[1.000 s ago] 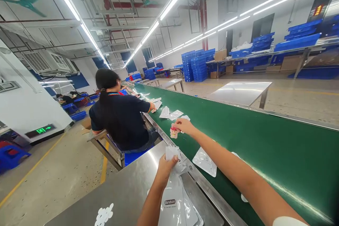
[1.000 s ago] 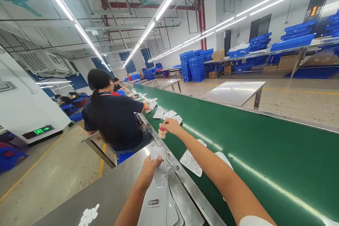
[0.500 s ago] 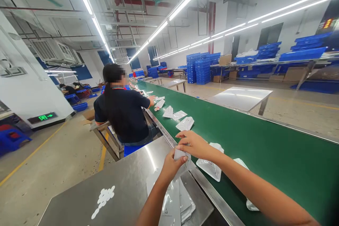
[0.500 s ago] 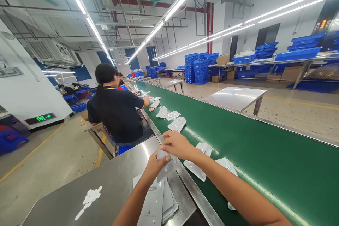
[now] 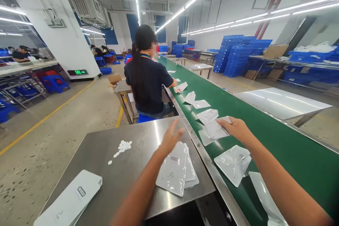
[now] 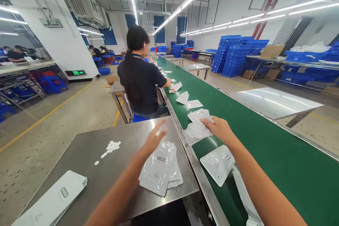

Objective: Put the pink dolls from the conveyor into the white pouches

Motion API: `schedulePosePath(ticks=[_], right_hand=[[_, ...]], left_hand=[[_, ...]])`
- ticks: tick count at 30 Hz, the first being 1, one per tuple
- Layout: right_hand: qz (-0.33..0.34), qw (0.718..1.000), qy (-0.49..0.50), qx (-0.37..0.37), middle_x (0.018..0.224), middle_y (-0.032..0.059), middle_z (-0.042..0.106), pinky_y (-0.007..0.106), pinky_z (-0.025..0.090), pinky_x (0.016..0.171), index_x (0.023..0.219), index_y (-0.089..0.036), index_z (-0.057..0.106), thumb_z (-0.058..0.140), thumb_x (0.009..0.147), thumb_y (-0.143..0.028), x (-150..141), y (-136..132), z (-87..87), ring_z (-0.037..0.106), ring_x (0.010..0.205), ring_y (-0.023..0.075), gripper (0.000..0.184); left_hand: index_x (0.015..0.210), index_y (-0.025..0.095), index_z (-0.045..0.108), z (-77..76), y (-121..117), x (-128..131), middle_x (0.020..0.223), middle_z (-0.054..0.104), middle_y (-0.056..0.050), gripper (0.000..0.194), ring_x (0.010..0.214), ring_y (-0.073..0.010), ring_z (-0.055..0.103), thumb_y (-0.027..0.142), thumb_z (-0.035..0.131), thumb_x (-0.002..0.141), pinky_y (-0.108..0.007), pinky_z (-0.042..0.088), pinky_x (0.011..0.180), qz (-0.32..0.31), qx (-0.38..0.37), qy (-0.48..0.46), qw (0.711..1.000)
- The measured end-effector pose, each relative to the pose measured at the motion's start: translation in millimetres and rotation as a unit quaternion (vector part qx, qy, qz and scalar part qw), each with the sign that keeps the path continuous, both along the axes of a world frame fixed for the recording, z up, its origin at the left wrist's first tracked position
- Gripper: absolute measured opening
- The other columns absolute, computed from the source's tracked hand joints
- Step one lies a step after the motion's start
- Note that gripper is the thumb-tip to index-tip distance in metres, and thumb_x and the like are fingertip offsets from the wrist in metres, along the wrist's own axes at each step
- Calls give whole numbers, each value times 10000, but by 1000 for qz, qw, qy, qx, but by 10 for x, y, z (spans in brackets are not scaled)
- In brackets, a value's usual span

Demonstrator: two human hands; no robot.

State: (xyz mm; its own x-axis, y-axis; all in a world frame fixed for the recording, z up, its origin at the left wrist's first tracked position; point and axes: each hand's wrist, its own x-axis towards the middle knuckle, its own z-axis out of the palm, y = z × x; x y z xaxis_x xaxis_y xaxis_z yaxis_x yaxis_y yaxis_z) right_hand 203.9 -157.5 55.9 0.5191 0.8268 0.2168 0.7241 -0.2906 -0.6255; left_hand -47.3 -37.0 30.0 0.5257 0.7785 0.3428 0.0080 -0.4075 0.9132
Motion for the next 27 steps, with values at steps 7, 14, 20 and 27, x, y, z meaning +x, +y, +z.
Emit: schedulePosePath(ticks=[7, 14, 20, 27], right_hand=[[7, 971, -25, -236, 766, 40, 657, 243, 439, 594, 710, -184, 629, 487, 808, -522, 770, 229, -318, 606, 700, 182, 379], [-89, 947, -167, -258, 1021, 112, 628, 341, 435, 723, 965, -189, 635, 436, 867, -427, 952, 881, -233, 574, 954, 270, 326], [-53, 932, -219, -285, 1102, 86, 569, 383, 454, 823, 1072, -141, 566, 492, 891, -358, 685, 1812, -432, 545, 996, 211, 292], [-77, 921, -235, -301, 1099, 84, 556, 382, 487, 800, 1117, -124, 532, 524, 887, -318, 473, 1765, -370, 569, 935, 186, 301]], left_hand=[[1039, 216, 619, -815, 626, -519, 1215, 587, -89, 327, 1287, -285, 343, 369, 604, 750, -435, 181, 1076, 109, 8, 67, 992], [1141, 237, 563, -1033, 592, -509, 1282, 539, -70, 366, 1317, -256, 297, 370, 524, 803, -449, 110, 1101, 113, 55, 141, 982], [1272, 193, 440, -1056, 582, -550, 1347, 475, -84, 440, 1322, -231, 291, 400, 349, 895, -479, 194, 1090, 117, 153, 282, 940], [1241, 167, 456, -1044, 578, -519, 1335, 481, -113, 397, 1306, -261, 322, 342, 328, 908, -529, 234, 1062, 118, 184, 291, 931]])
